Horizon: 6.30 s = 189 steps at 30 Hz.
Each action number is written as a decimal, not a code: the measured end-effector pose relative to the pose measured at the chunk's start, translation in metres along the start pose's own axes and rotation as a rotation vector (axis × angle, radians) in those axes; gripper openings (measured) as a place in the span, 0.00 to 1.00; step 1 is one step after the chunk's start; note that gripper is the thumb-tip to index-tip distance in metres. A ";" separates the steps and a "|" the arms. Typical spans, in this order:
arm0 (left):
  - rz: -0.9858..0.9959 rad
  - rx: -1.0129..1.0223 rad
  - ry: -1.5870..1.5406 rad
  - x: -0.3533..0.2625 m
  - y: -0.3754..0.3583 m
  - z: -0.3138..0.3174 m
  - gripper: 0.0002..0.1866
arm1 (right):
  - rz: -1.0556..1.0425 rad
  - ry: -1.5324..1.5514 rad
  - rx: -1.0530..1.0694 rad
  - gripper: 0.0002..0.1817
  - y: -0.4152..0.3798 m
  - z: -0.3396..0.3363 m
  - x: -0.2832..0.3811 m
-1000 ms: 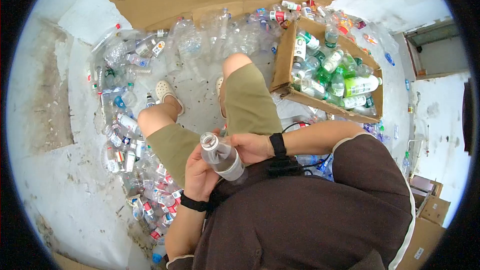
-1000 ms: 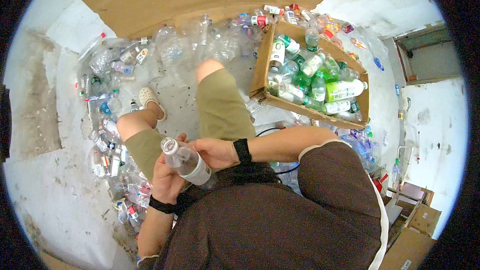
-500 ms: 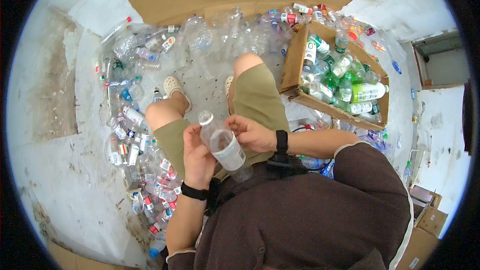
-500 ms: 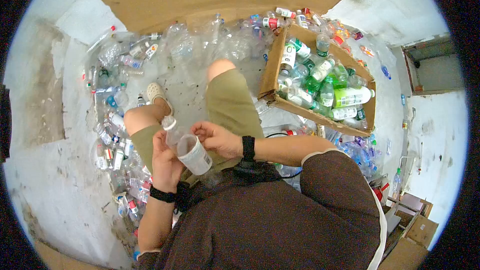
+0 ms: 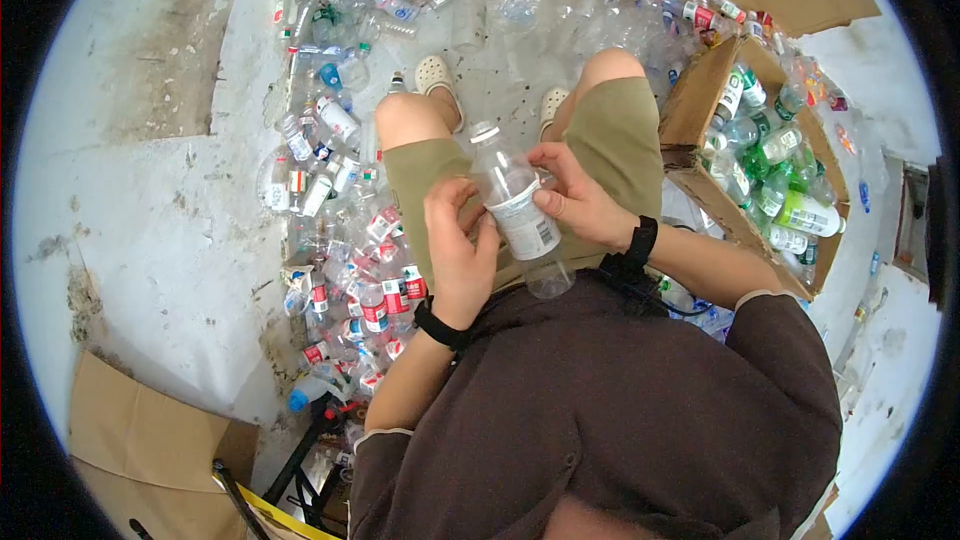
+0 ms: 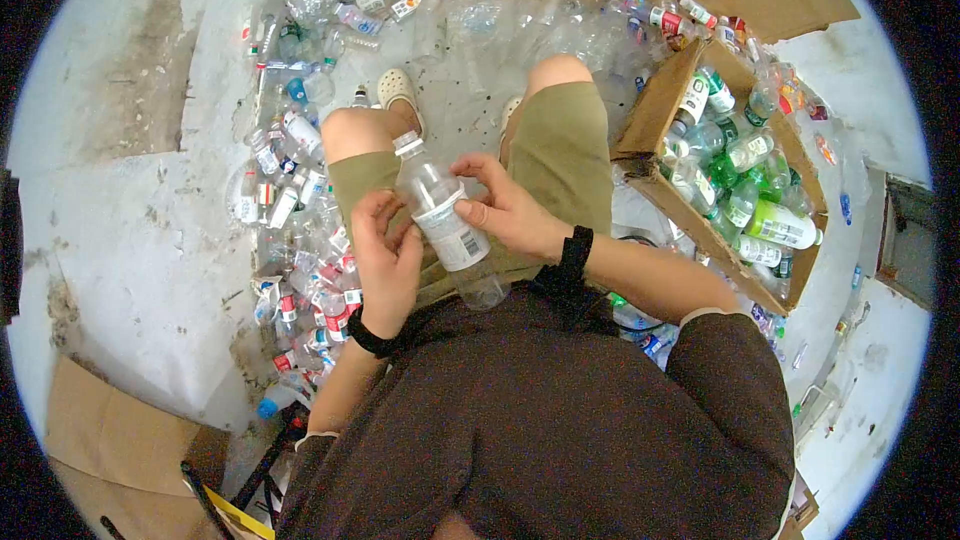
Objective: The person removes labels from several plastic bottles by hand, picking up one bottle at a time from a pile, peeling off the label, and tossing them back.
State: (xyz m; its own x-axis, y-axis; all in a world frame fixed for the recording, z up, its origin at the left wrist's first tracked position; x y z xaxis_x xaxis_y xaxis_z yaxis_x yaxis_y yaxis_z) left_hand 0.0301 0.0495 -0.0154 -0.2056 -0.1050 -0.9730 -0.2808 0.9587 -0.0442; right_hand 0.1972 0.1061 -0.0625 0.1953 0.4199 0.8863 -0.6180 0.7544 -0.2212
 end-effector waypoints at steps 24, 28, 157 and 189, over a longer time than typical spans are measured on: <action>0.183 0.150 0.352 0.005 -0.020 -0.013 0.12 | -0.267 -0.498 -0.054 0.14 -0.012 -0.005 -0.010; 0.142 0.208 0.322 0.010 -0.023 -0.014 0.14 | -0.297 -0.604 0.008 0.13 -0.013 -0.006 -0.010; 0.423 0.246 0.526 -0.021 0.021 -0.028 0.41 | 0.127 -0.448 0.071 0.52 0.009 0.037 0.049; 0.383 0.526 0.498 -0.022 0.028 -0.032 0.31 | -0.028 -0.661 0.179 0.57 -0.006 0.043 0.053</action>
State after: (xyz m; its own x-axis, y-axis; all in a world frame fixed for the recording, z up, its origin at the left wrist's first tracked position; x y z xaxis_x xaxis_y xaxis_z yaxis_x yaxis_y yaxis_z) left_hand -0.0033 0.0699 0.0120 -0.6253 0.2683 -0.7329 0.3446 0.9375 0.0492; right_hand 0.1784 0.1020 0.0034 -0.2579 -0.0381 0.9654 -0.7471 0.6414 -0.1743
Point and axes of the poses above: each hand's wrist, its own y-axis towards the middle knuckle, its own z-axis out of the palm, x = y × z, the point moved 2 cm from there along y, towards the middle knuckle, and after that the axes turned 2 degrees about y, right-handed, at the moved point
